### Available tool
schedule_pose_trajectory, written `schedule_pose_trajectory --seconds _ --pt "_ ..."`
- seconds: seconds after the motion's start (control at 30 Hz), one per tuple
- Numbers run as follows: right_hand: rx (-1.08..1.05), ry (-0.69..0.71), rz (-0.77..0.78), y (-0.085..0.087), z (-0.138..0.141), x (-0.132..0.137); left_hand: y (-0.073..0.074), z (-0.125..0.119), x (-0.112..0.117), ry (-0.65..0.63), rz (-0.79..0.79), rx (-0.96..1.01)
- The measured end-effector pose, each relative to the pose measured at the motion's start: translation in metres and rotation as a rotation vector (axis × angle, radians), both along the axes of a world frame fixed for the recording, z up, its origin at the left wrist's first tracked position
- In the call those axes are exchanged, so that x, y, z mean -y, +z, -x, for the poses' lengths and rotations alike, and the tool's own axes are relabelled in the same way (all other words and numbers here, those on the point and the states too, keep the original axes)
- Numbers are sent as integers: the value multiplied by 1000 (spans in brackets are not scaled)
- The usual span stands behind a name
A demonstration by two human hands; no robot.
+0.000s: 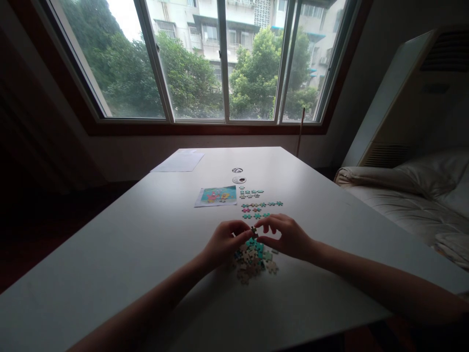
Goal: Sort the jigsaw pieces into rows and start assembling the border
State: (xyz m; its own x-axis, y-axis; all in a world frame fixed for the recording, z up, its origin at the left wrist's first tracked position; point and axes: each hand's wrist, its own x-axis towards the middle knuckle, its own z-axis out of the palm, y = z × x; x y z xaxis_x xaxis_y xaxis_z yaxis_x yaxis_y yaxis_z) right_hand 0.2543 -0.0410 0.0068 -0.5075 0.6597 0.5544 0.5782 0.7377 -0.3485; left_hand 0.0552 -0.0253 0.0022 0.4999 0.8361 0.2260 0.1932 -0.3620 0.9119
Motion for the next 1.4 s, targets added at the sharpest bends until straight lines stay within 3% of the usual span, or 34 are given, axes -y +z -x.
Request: schedule_pose_trajectory --seconds 0.27,0.53,0.87,1.13,1.4 --pt "-36 -49 -41 3 -9 -8 1 2 -1 46 -45 -51" --pt "-241 -160 -41 1 -33 -32 -17 18 -19 217 -57 -114" --pt "-157 -155 31 3 -34 -37 -21 18 -22 255 -27 -114" --pt "129 -193 245 6 -42 -95 -20 20 -22 258 -64 -169" --pt "221 -338 379 -11 -53 -155 -18 22 -23 258 -65 -169"
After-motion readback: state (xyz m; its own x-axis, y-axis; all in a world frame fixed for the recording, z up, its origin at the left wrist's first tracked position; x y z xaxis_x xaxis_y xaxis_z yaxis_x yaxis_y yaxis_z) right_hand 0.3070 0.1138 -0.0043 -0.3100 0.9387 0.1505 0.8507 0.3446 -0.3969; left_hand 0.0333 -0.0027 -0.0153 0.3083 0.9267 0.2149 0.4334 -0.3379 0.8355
